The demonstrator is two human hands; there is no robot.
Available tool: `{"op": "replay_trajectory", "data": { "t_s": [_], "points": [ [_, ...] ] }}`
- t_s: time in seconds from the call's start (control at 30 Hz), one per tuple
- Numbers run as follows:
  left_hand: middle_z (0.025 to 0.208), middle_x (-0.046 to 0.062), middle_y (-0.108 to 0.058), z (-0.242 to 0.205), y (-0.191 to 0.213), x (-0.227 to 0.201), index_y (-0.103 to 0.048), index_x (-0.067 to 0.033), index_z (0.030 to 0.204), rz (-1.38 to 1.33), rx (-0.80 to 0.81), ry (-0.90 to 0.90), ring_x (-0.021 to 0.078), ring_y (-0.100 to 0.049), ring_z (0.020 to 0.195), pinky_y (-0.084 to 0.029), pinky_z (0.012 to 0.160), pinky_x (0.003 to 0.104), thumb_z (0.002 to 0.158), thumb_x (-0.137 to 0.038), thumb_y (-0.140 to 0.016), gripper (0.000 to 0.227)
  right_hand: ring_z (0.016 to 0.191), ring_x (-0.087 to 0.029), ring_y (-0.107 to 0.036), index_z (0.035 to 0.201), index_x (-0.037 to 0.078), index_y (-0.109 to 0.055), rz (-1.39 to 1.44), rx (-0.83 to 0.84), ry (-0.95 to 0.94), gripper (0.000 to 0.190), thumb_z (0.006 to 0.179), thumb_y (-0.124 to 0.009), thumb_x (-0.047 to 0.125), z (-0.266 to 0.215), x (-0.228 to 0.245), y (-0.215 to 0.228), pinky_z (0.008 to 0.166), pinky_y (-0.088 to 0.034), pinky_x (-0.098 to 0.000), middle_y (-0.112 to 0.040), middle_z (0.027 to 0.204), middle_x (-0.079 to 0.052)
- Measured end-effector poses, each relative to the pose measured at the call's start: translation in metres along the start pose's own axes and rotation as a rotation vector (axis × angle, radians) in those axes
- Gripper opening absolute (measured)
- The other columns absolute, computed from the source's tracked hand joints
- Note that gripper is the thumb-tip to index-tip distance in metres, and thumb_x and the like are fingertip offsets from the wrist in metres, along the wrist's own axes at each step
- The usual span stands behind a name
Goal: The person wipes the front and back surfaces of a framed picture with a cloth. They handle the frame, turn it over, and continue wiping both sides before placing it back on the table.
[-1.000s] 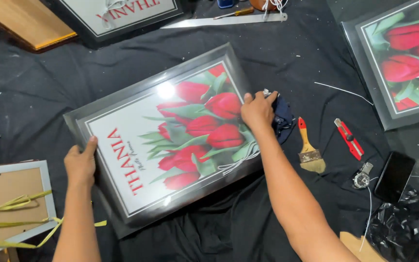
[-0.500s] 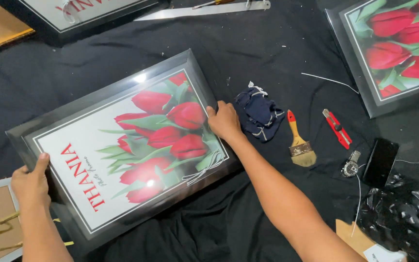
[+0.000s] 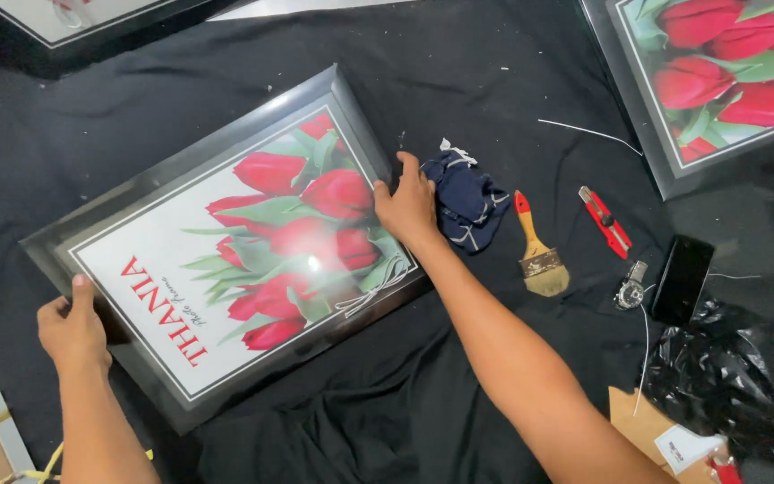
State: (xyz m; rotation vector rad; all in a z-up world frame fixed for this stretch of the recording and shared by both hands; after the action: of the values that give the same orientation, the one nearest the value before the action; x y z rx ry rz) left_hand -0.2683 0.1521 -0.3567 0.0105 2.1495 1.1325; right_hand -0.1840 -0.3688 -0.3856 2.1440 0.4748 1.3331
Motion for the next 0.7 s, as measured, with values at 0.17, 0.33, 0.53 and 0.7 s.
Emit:
{"op": "replay_trajectory", "data": {
  "t_s": [0.17, 0.33, 0.53, 0.7],
  "points": [
    [0.133, 0.012, -0.055, -0.010, -0.011, -0.012, -0.053, -0.0013, 0.145, 0.020, 0.082, -0.039, 0.0277, -0.055, 0.111, -0.043, 0.080, 0.044, 0.111, -0.063, -0.049, 0.071, 0.119, -0.048, -0.055, 0.145, 0.009, -0.044, -0.018, 0.002, 0.022, 0.062, 0.091, -0.057, 0.036, 0.006, -0.004, -0.004, 0.102, -0.040, -0.0522, -0.061, 0.134, -0.024],
    [0.158, 0.019, -0.039, -0.029, -0.020, -0.024, -0.036, 0.0009, 0.156, 0.043, 0.132, -0.078, 0.0370, -0.040, 0.142, -0.037, 0.110, 0.052, 0.110, -0.055, -0.047, 0.074, 0.129, -0.050, -0.041, 0.148, 0.014, -0.040, -0.075, 0.132, -0.066, 0.060, 0.093, -0.052, 0.035, 0.001, 0.012, 0.004, 0.105, -0.037, -0.0570, -0.050, 0.138, -0.025],
    [0.148, 0.046, -0.043, -0.074, -0.042, 0.000, -0.022, 0.0095, 0.157, 0.101, -0.075, -0.580, 0.0524, -0.044, 0.139, -0.029, 0.114, 0.054, 0.108, -0.026, -0.070, 0.077, 0.134, -0.046, -0.033, 0.122, 0.017, -0.066, -0.418, -0.154, -0.034, 0.040, 0.083, -0.065, 0.030, -0.002, 0.020, 0.027, 0.111, -0.028, -0.0577, -0.035, 0.148, -0.025],
    [0.143, 0.045, -0.041, -0.206, -0.055, -0.013, -0.021, 0.0136, 0.157, -0.243, 0.235, -0.649, 0.0559, -0.057, 0.121, -0.048, 0.101, 0.058, 0.102, -0.006, -0.066, 0.074, 0.154, -0.049, -0.011, 0.140, 0.006, -0.062, -0.410, 0.044, -0.355, 0.048, 0.096, -0.055, 0.025, -0.017, 0.006, 0.054, 0.120, -0.003, -0.0681, -0.025, 0.163, -0.031]
  ]
}}
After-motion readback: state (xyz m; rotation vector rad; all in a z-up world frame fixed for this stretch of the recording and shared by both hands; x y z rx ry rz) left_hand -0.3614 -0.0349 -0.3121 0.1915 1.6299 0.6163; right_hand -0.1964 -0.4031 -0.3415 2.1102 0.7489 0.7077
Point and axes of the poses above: each hand's wrist, its own z-axis towards the middle knuckle, its own y-axis out of the back of the hand, x = y × z, the point moved 4 cm from there along z, towards the middle knuckle
